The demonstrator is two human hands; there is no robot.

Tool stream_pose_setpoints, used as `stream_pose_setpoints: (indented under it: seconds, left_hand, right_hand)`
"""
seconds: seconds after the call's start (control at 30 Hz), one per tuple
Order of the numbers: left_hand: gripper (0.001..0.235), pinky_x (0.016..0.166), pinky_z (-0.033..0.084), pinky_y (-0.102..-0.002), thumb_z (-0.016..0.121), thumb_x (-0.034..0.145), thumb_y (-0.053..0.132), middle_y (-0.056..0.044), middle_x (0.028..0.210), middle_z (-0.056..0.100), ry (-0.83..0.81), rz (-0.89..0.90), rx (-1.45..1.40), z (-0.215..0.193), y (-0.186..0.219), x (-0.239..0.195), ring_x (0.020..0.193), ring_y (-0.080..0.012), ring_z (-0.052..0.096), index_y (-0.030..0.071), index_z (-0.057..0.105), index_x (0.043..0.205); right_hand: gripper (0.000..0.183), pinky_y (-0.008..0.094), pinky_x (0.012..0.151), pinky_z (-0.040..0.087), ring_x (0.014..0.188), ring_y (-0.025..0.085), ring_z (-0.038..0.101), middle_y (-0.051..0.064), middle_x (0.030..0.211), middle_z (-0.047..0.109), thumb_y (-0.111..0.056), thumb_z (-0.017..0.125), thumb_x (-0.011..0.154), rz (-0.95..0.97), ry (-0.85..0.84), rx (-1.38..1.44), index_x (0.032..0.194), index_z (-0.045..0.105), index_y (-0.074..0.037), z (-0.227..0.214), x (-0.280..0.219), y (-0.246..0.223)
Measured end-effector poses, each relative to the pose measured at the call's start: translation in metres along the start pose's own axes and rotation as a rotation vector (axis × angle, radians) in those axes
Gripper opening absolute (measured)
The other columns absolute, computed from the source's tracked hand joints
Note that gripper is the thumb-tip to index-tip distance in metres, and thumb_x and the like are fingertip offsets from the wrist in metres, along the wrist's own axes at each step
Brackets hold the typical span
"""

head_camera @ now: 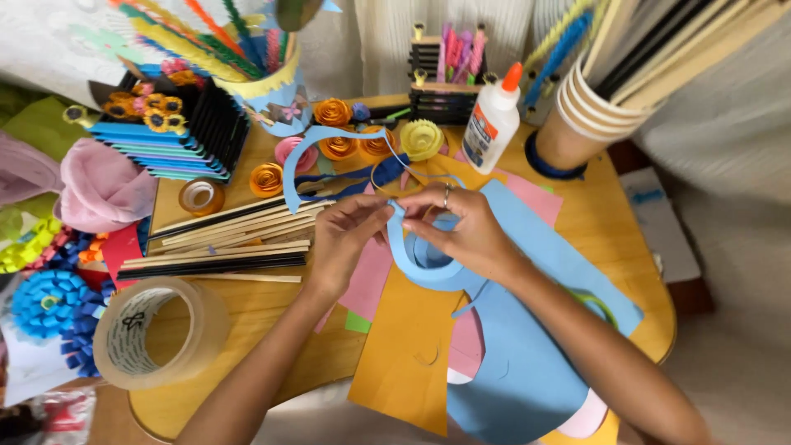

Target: Cutting a spiral pattern from colored paper and rolling it tightly to create a decorative flower.

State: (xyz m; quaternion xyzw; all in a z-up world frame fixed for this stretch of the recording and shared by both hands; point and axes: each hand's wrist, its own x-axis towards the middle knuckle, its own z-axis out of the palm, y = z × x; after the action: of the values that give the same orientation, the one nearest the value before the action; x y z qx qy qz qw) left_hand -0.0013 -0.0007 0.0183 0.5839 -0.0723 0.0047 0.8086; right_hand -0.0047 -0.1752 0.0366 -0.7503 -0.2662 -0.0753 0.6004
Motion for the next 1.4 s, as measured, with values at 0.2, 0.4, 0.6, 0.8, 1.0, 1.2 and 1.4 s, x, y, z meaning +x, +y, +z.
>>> stream_pose_setpoints:
  seconds: [0.2,0.4,0.6,0.8,1.0,1.2,1.4]
  left_hand:
    - [0.019,0.046,0.051,-0.024,0.074,0.072,0.002,-0.014,0.066,0.064,-0.071,-0.048,0.059,-0.012,-0.007,0.005,0.052,-0.0125,0.058,-0.006,0.07,0.089]
    - [0.02,0.05,0.051,-0.022,0.076,0.071,0.008,-0.01,0.069,0.066,-0.124,-0.041,0.134,-0.013,-0.01,0.003,0.06,-0.0102,0.057,-0.001,0.072,0.088]
    - [0.024,0.054,0.052,-0.023,0.077,0.072,0.01,-0.012,0.074,0.066,-0.165,-0.035,0.131,-0.009,-0.004,0.0,0.065,-0.0114,0.059,-0.002,0.072,0.092]
    - [0.01,0.055,0.053,-0.023,0.069,0.083,0.006,-0.012,0.072,0.066,-0.231,0.012,0.136,-0.017,-0.009,0.006,0.065,-0.0102,0.056,0.0,0.073,0.09]
    - [0.009,0.056,0.051,-0.026,0.065,0.086,0.004,-0.012,0.071,0.066,-0.309,0.087,0.18,-0.017,0.005,0.003,0.063,-0.0107,0.054,0.0,0.073,0.087]
    - [0.011,0.031,0.032,-0.018,0.06,0.089,0.003,-0.005,0.058,0.047,-0.334,-0.012,0.061,-0.02,-0.001,0.004,0.034,-0.0035,0.038,-0.004,0.069,0.088]
    - [0.012,0.048,0.044,-0.021,0.068,0.085,0.007,-0.014,0.07,0.063,-0.275,0.043,0.103,-0.014,-0.002,0.004,0.056,-0.0093,0.051,-0.003,0.071,0.089]
  right_hand:
    - [0.046,0.027,0.069,0.056,0.081,0.016,0.063,0.007,0.091,0.065,0.005,0.072,0.075,-0.182,-0.087,-0.264,0.119,0.064,-0.006,0.006,0.001,-0.004]
    - [0.037,0.028,0.067,0.055,0.078,0.016,0.063,0.007,0.089,0.064,0.006,0.073,0.075,-0.3,-0.062,-0.286,0.111,0.067,-0.002,0.01,0.0,0.001]
    - [0.034,0.028,0.066,0.055,0.075,0.017,0.063,0.007,0.084,0.064,0.006,0.076,0.072,-0.322,0.011,-0.336,0.104,0.069,-0.001,0.008,0.003,-0.001]
    - [0.033,0.028,0.066,0.054,0.075,0.018,0.064,0.01,0.086,0.065,0.006,0.076,0.072,-0.342,0.022,-0.312,0.104,0.069,0.0,0.007,0.005,-0.008]
    - [0.034,0.029,0.066,0.055,0.075,0.018,0.064,0.009,0.088,0.066,0.005,0.076,0.073,-0.359,0.0,-0.328,0.105,0.07,-0.001,0.005,0.004,-0.01]
    - [0.031,0.027,0.067,0.055,0.075,0.017,0.065,0.009,0.089,0.066,0.002,0.076,0.074,-0.341,0.008,-0.281,0.105,0.071,-0.002,0.006,0.003,-0.01]
    - [0.031,0.029,0.066,0.057,0.073,0.02,0.065,0.009,0.088,0.064,0.003,0.074,0.076,-0.452,0.031,-0.444,0.106,0.07,-0.002,0.004,0.003,-0.002]
